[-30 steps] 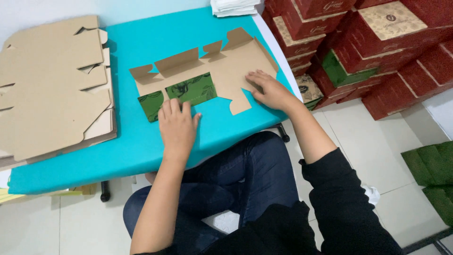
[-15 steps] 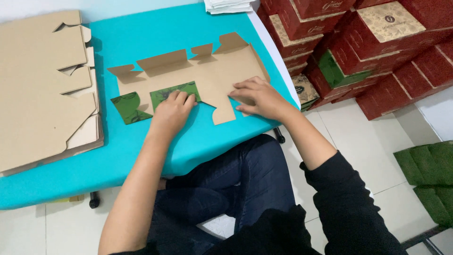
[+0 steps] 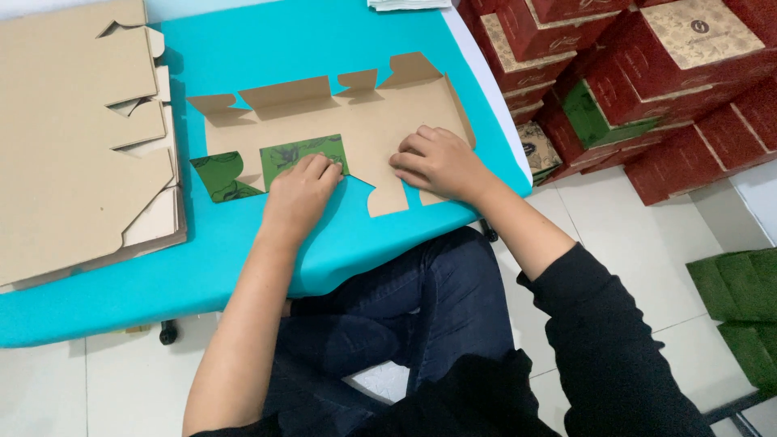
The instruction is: Folding a flat cardboard template into a small decorative box and placing a paper liner inside.
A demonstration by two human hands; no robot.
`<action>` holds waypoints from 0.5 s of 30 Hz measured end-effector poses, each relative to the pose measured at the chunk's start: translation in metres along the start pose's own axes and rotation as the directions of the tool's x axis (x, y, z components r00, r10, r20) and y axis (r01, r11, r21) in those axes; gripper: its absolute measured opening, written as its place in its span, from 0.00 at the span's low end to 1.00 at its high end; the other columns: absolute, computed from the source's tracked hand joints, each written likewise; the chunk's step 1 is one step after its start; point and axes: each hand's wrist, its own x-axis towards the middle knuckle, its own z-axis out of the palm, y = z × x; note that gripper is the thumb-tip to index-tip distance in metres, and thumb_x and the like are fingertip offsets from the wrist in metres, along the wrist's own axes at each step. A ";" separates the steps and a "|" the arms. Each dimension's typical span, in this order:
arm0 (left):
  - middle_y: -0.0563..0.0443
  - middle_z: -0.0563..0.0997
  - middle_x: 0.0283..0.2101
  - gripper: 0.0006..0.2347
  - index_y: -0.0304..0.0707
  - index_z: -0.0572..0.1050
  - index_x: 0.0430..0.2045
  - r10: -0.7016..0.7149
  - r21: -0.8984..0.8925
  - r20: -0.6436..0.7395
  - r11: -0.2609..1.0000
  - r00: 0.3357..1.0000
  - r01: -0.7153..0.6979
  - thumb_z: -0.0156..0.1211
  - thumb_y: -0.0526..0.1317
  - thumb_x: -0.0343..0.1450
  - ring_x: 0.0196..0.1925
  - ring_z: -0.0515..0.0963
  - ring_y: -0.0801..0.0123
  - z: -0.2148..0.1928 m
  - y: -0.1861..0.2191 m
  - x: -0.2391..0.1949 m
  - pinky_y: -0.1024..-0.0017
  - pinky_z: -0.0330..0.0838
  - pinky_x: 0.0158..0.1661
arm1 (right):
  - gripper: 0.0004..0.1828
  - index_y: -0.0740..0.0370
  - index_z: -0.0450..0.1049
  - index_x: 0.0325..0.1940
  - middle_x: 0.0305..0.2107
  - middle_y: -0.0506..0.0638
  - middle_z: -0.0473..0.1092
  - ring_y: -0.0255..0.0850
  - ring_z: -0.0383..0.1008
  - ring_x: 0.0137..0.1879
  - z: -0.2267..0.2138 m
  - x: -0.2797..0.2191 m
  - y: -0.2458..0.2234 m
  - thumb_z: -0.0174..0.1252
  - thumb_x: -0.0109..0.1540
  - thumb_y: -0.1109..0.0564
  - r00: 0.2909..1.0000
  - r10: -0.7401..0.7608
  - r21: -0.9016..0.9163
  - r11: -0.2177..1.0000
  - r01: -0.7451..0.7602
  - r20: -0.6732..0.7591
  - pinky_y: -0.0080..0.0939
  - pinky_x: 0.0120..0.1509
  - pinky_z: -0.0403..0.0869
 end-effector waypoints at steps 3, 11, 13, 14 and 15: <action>0.64 0.73 0.32 0.04 0.52 0.70 0.27 0.001 -0.053 -0.011 0.999 1.000 -0.001 0.53 0.44 0.72 0.45 0.77 0.77 0.002 0.001 -0.001 0.83 0.72 0.34 | 0.05 0.49 0.73 0.35 0.32 0.42 0.66 0.39 0.67 0.38 -0.001 0.008 -0.006 0.57 0.59 0.49 0.998 0.034 0.067 0.997 -0.038 0.048 0.39 0.40 0.69; 0.65 0.65 0.24 0.04 0.52 0.66 0.25 -0.048 0.011 -0.001 0.999 0.999 0.048 0.51 0.38 0.70 0.33 0.74 0.79 -0.003 0.005 0.003 0.85 0.68 0.23 | 0.17 0.57 0.75 0.48 0.43 0.51 0.72 0.48 0.68 0.53 -0.026 0.001 -0.013 0.64 0.55 0.56 0.912 0.275 0.432 0.814 -0.389 0.305 0.46 0.58 0.68; 0.65 0.65 0.24 0.04 0.52 0.66 0.24 -0.042 0.003 0.000 0.999 0.999 0.042 0.52 0.38 0.70 0.32 0.74 0.78 -0.005 0.005 0.005 0.85 0.68 0.22 | 0.15 0.54 0.76 0.47 0.43 0.47 0.72 0.44 0.68 0.53 -0.018 -0.001 -0.015 0.64 0.56 0.55 0.910 0.298 0.383 0.835 -0.395 0.289 0.44 0.58 0.67; 0.64 0.66 0.24 0.04 0.52 0.67 0.25 -0.040 -0.019 -0.001 0.999 0.999 0.040 0.53 0.38 0.69 0.33 0.74 0.78 -0.006 0.004 0.005 0.85 0.68 0.22 | 0.10 0.51 0.77 0.44 0.40 0.45 0.71 0.42 0.67 0.50 -0.012 0.000 -0.015 0.62 0.59 0.53 0.906 0.330 0.315 0.859 -0.404 0.265 0.43 0.57 0.67; 0.64 0.67 0.25 0.03 0.52 0.68 0.25 -0.039 -0.038 0.002 0.999 0.999 0.039 0.54 0.38 0.69 0.33 0.75 0.77 -0.008 0.003 0.005 0.84 0.68 0.22 | 0.06 0.48 0.77 0.42 0.37 0.42 0.70 0.40 0.67 0.48 -0.005 0.000 -0.015 0.59 0.61 0.52 0.903 0.357 0.249 0.876 -0.412 0.238 0.41 0.55 0.68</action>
